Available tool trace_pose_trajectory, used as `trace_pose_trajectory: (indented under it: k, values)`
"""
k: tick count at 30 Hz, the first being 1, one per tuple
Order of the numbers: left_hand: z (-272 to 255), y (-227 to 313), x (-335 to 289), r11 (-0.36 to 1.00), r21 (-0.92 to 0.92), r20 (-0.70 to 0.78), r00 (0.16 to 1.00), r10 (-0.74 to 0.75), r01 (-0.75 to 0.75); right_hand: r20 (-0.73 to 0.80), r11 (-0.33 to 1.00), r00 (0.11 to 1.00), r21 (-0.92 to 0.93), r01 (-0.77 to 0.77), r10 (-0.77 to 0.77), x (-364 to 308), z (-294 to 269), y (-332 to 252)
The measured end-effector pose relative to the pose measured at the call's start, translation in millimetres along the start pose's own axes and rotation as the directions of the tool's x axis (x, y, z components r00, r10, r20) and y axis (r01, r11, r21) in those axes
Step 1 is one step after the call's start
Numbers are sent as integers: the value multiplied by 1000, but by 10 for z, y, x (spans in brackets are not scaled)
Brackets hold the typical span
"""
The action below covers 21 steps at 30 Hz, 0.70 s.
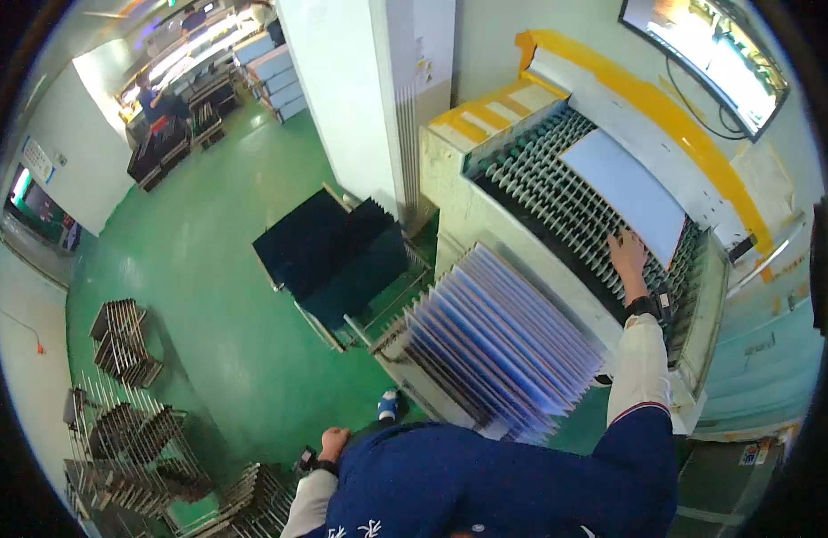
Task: Feeding large white sheets or boards into a processing machine from a vertical stack.
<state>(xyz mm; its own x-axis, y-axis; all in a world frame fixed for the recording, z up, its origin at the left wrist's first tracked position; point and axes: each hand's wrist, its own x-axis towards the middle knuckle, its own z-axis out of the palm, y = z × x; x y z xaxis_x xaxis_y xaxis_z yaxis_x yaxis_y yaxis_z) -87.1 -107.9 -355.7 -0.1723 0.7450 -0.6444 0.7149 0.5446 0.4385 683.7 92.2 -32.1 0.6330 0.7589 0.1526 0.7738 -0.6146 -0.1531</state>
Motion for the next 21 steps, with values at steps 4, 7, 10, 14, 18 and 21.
trace_pose_trajectory:
  k: [4, 7, 10, 14, 18, 21]
  values:
    - [51, 172, 48, 998, -35, -64, 997, -44, 42, -112, 954, 964, 154, 255, -240, -565, -63, -457]
    - [-30, 243, 10, 990, -124, 39, 998, -58, 63, -190, 822, 890, 341, 455, -414, -1112, -116, -803]
    - [147, -93, 317, 995, 20, 8, 995, 101, -101, -138, 676, 833, 521, 521, -536, -1812, -320, -1244]
    - [41, 227, 298, 998, -42, 41, 998, 54, -52, 77, 556, 774, 740, 378, -629, -2703, -495, -1731]
    - [-67, 390, 371, 996, -90, 118, 993, 6, 4, 170, 548, 678, 739, 392, -715, -3312, -344, -1985]
    - [-41, 319, 480, 991, -114, 79, 993, 84, -75, 245, 597, 673, 717, 359, -698, -3589, -277, -2084]
